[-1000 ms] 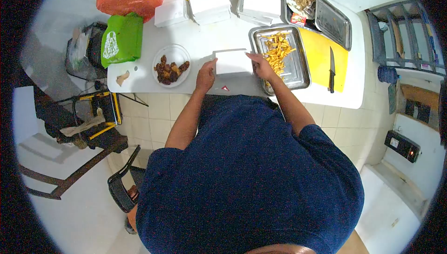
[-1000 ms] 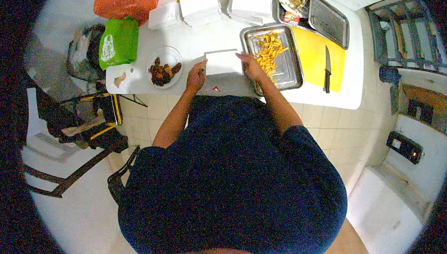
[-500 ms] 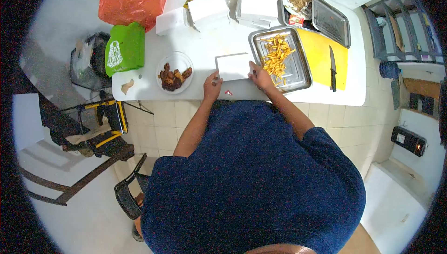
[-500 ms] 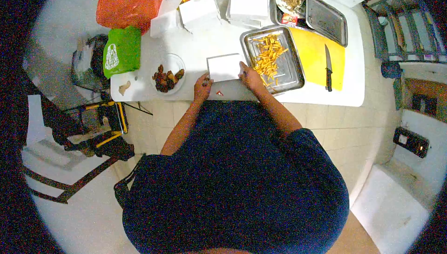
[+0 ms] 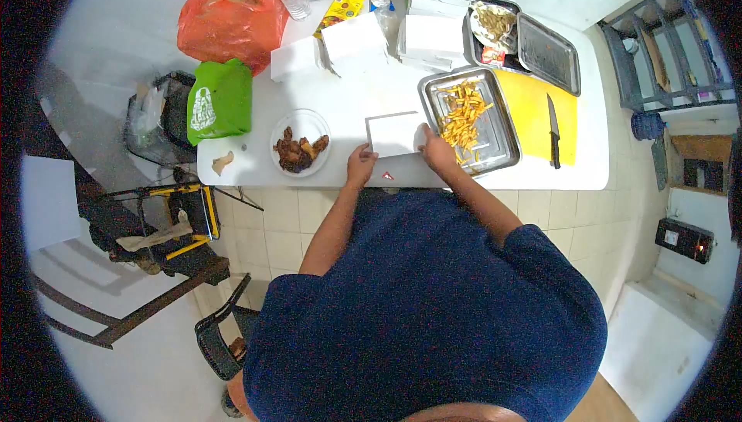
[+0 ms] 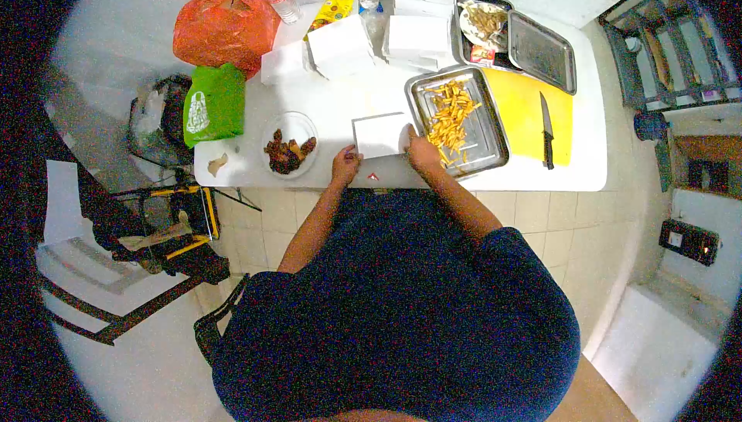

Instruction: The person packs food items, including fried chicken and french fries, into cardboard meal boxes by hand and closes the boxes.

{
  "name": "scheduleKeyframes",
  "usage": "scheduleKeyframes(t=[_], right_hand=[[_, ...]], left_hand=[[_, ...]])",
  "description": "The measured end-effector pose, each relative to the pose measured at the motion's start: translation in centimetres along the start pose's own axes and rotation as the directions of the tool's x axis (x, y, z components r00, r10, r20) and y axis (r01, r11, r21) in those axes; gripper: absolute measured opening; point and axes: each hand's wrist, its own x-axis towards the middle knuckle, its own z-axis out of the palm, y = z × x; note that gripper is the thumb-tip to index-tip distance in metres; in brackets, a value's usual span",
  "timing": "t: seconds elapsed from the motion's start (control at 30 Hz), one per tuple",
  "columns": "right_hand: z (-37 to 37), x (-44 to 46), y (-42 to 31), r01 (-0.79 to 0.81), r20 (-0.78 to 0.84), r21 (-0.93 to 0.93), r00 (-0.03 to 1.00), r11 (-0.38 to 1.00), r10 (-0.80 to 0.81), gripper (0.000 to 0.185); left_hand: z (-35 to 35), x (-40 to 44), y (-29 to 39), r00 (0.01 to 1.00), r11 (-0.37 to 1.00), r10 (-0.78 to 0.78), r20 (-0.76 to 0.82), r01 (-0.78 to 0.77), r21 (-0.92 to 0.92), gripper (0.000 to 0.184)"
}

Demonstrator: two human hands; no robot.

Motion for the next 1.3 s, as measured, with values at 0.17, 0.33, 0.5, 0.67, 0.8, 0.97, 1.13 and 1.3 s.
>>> scheduleKeyframes(t=[0.17, 0.33, 0.5, 0.67, 0.8, 0.97, 1.13, 1.3], right_hand=[[2.5, 2.2, 2.5, 0.115, -0.022, 0.199, 0.993, 0.973, -0.112, 0.041], [1.9, 0.9, 2.1, -0.202, 0.234, 0.714, 0.971, 0.670, 0.044, 0.044], [-4.2, -1.6, 0.1, -0.316, 0.319, 0.762, 0.943, 0.566, 0.097, 0.052], [-4.0, 2.1, 2.3, -0.134, 0.135, 0.947, 0.991, 0.290, 0.017, 0.025], [-8.8, 3.0, 0.3, -0.020, 0.006, 0.977, 0.998, 0.212, 0.067, 0.027], [-12.7, 8.5, 0.9, 0.208, -0.278, 0.848, 0.958, 0.488, 0.075, 0.057], [-16.3, 11.9, -0.2, 0.304, -0.411, 0.782, 0.908, 0.544, 0.083, 0.063], [-16.5, 14.5, 0.7, 0.281, -0.626, 0.480, 0.774, 0.831, 0.100, 0.061]], left_hand=[[-0.5, 0.2, 1.4, 0.996, 0.999, -0.046, 0.082, 0.045, 0.012, 0.044], [-1.4, -1.0, 4.9, 0.968, 0.960, -0.175, 0.178, 0.208, -0.190, 0.046], [-1.4, -1.6, 9.0, 0.980, 0.908, -0.130, 0.149, 0.178, -0.380, 0.049], [-0.9, -0.1, 14.0, 0.989, 0.885, -0.040, 0.144, 0.102, -0.454, 0.050], [-0.1, 1.7, 18.2, 0.990, 0.888, 0.059, 0.129, 0.007, -0.460, 0.053], [0.7, 4.9, 24.0, 0.982, 0.955, 0.146, 0.119, -0.109, -0.276, 0.057], [2.2, 8.2, 27.3, 0.944, 0.943, 0.329, 0.011, -0.327, -0.063, 0.052], [4.6, 12.8, 26.9, 0.912, 0.906, 0.408, -0.041, -0.399, 0.143, 0.053]])
